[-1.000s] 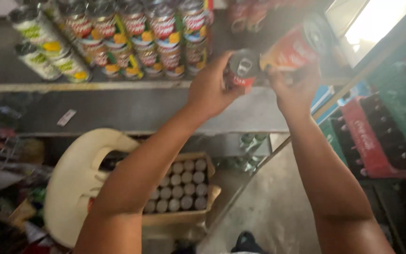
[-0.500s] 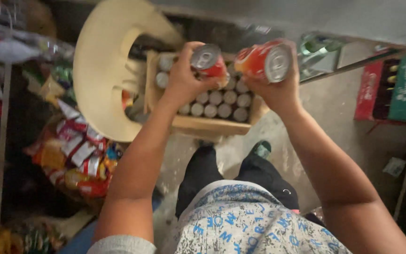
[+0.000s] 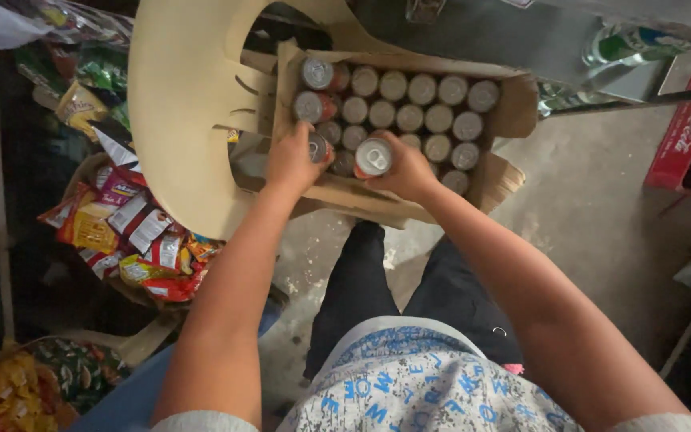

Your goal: Packing canned goods from a shelf into a cardboard box in a small shop.

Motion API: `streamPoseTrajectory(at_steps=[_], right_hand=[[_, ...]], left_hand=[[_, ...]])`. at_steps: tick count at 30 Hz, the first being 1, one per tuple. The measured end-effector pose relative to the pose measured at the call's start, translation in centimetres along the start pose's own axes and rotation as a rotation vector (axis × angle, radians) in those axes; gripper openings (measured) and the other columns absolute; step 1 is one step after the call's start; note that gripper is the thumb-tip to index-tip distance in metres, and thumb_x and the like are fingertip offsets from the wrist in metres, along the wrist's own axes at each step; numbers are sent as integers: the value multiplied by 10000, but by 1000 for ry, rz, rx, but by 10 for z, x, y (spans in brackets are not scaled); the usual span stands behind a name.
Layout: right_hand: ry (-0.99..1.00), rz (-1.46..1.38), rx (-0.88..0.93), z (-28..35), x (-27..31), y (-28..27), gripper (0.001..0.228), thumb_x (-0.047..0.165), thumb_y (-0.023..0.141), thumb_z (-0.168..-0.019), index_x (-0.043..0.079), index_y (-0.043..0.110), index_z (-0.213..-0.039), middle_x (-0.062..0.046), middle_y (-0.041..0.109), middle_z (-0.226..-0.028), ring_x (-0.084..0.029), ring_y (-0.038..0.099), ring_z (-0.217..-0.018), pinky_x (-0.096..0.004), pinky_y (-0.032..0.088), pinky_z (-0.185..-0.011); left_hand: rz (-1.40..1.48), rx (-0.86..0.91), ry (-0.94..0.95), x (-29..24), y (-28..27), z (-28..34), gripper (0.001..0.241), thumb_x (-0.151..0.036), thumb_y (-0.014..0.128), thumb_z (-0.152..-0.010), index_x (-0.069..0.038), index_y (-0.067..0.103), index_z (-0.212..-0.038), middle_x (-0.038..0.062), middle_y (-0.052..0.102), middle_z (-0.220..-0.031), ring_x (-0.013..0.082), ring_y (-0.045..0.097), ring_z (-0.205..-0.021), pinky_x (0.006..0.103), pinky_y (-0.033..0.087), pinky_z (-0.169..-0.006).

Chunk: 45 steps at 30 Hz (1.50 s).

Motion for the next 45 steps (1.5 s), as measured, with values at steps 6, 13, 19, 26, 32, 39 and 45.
streamPoseTrajectory(at_steps=[6, 13, 19, 26, 32, 39, 45], right_hand=[[-76, 367, 113, -21, 26, 33, 810, 265, 935, -600, 149, 599, -1328, -277, 620, -1238, -489, 625, -1046, -526, 518, -833], [18, 295, 92, -35, 22, 76, 618, 144, 816, -726, 208, 619, -1308, -258, 676, -1152, -476, 647, -1040, -542, 524, -842], [41, 235, 79, -46, -17, 108, 667, 64, 806, -693, 103, 562, -1312, -242, 696, -1060, -463, 661, -988, -527, 531, -806], [76, -200, 158, -54, -10, 111, 568, 50, 737, -721, 76, 647, -1282, -114, 731, -957, -267, 703, -868, -390, 568, -776], [17, -186, 17, -58, -42, 132, 521, 58, 748, -736, 43, 628, -1243, -118, 717, -1057, -264, 701, -940, -384, 560, -811], [215, -132, -30, -56, -60, 109, 430, 151, 732, -843, 48, 630, -1248, -144, 736, -1049, -279, 702, -930, -401, 548, -809], [57, -492, -161, -33, -22, 14, 363, 100, 642, -874, 25, 639, -1228, -107, 731, -1018, -193, 686, -882, -359, 568, -758]], left_hand=[[-232, 94, 88, -11, -1, -14, 733, -258, 883, -738, -131, 477, -1335, 184, 558, -1357, 430, 643, -1037, 556, 475, -946], [-97, 5, 31, 8, 7, -21, 709, -98, 831, -750, -109, 450, -1347, 241, 467, -1401, 503, 542, -1224, 542, 495, -947], [-1, 111, 11, 12, -7, -26, 589, 68, 630, -837, -110, 504, -1383, 280, 423, -1448, 530, 554, -1166, 556, 500, -915], [69, 13, 39, 6, -23, -12, 339, -3, 666, -885, -60, 626, -1216, 256, 620, -1222, 499, 637, -1057, 551, 521, -880], [69, -74, 42, 3, -22, -7, 332, -52, 708, -852, -54, 646, -1178, 255, 625, -1165, 503, 628, -1018, 554, 520, -844], [-157, -355, 177, -34, -5, 35, 234, -189, 713, -892, -116, 683, -1112, 142, 636, -1077, 403, 645, -976, 521, 528, -784], [-51, -426, 417, -129, -4, 43, 137, -136, 674, -965, -113, 702, -1096, 108, 623, -1040, 351, 627, -961, 469, 517, -830]])
Point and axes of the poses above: each hand's wrist, its own z-axis away from the middle knuckle, its own y-axis out of the palm, x = y × z, the point moved 3 cm from there along -z, towards the middle knuckle
